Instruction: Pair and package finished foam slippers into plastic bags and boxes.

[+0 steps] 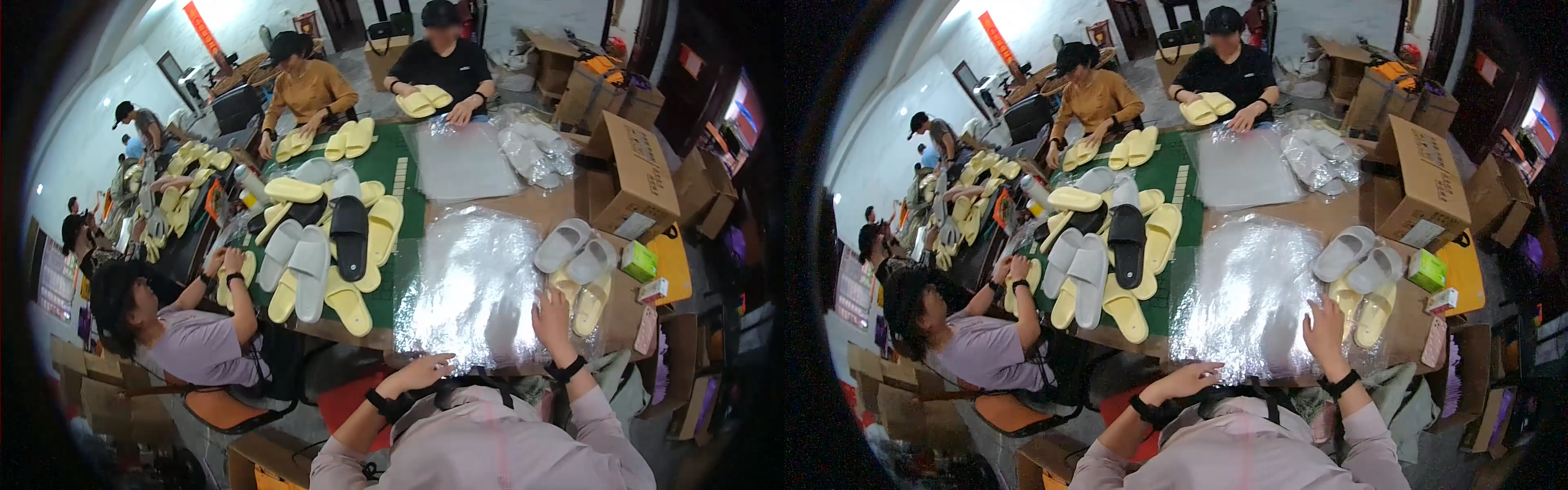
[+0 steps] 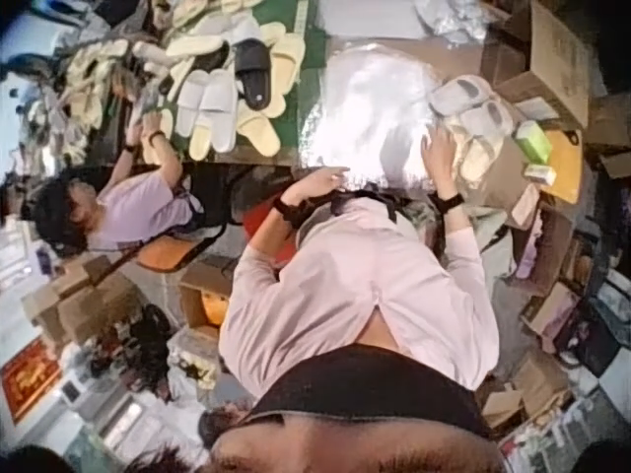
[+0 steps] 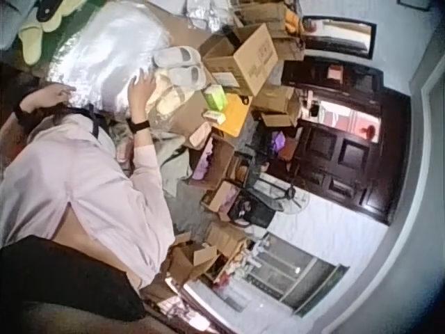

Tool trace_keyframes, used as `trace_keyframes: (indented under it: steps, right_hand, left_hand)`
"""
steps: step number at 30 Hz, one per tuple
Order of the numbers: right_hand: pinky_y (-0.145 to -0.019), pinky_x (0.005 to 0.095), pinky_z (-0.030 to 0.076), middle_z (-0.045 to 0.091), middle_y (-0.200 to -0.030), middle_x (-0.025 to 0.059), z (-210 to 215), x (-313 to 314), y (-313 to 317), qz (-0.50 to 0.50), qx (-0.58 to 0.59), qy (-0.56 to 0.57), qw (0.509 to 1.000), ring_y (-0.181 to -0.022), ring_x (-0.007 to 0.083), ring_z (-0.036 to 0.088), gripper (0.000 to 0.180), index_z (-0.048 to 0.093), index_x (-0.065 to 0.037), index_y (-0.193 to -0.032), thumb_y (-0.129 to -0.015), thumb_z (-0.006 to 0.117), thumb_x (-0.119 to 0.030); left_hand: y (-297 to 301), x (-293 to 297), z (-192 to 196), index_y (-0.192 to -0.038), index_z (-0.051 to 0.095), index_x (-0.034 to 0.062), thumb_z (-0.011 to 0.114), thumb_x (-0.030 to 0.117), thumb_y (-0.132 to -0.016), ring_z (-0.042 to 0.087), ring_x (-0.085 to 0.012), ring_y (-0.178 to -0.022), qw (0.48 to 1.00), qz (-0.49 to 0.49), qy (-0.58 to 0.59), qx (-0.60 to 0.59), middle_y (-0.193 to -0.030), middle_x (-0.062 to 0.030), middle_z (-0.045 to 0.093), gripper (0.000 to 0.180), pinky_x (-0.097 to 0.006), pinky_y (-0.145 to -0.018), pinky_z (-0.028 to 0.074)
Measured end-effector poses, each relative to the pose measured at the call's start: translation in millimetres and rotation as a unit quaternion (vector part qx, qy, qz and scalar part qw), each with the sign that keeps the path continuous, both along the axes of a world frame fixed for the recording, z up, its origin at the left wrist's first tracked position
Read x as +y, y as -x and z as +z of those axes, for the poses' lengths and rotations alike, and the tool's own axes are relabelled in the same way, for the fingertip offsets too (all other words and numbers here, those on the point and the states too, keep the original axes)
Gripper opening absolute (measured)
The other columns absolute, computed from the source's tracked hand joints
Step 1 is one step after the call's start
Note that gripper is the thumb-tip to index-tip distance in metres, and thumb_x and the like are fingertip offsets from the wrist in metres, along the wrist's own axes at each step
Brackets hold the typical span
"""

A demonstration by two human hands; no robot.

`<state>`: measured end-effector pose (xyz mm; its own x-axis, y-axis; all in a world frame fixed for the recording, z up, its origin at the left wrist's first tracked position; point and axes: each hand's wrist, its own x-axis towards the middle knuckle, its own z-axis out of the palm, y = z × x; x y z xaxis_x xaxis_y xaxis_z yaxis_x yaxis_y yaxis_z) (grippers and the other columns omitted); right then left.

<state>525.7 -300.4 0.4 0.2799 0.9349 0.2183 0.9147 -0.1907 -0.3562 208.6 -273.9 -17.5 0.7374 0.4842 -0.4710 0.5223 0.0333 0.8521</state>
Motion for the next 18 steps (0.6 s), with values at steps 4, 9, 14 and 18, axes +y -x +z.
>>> trace_keyframes:
  steps: [4, 9, 14, 18]
  right_hand:
    - [-0.086, 0.0426, 0.04, 0.05, -0.117, 0.0169, -11, -8, 36, 0.123, 0.018, 0.011, 0.992, -0.105, 0.0338, 0.048, 0.03, 0.059, -0.006, -0.105, -0.077, 0.057, -0.016]
    - [-0.081, 0.0419, 0.043, 0.054, -0.11, 0.0158, -49, -17, 64, 0.218, 0.057, 0.089, 0.97, -0.094, 0.0333, 0.053, 0.034, 0.057, -0.007, -0.108, -0.075, 0.06, -0.017]
    - [-0.081, 0.0415, 0.044, 0.054, -0.109, 0.0169, -71, -19, 87, 0.235, 0.076, 0.186, 0.951, -0.094, 0.0339, 0.054, 0.039, 0.055, -0.007, -0.112, -0.076, 0.058, -0.022]
    - [-0.085, 0.0427, 0.044, 0.051, -0.116, 0.0184, -85, -19, 102, 0.231, 0.054, 0.247, 0.939, -0.099, 0.0358, 0.053, 0.044, 0.051, -0.006, -0.117, -0.077, 0.058, -0.024]
  left_hand:
    - [10, 9, -13, -0.127, 0.045, -0.0005, 0.051, 0.025, -0.091, 0.055, -0.0161, -0.094, 0.997, 0.068, -0.019, -0.016, -0.105, -0.0125, 0.06, 0.044, -0.028, -0.084, 0.042]
    - [19, 38, -7, -0.126, 0.046, 0.0011, 0.051, 0.022, -0.09, 0.054, -0.0149, -0.088, 0.983, 0.177, -0.006, -0.048, -0.103, -0.0109, 0.06, 0.042, -0.027, -0.079, 0.043]
    - [52, 71, 0, -0.133, 0.035, 0.0032, 0.049, 0.016, -0.089, 0.054, -0.0158, -0.095, 0.919, 0.373, 0.047, -0.118, -0.11, -0.0095, 0.058, 0.048, -0.026, -0.082, 0.043]
    - [114, 99, -32, -0.137, 0.025, 0.0044, 0.048, 0.019, -0.089, 0.054, -0.0192, -0.093, 0.817, 0.512, 0.074, -0.255, -0.109, -0.0121, 0.056, 0.055, -0.03, -0.08, 0.044]
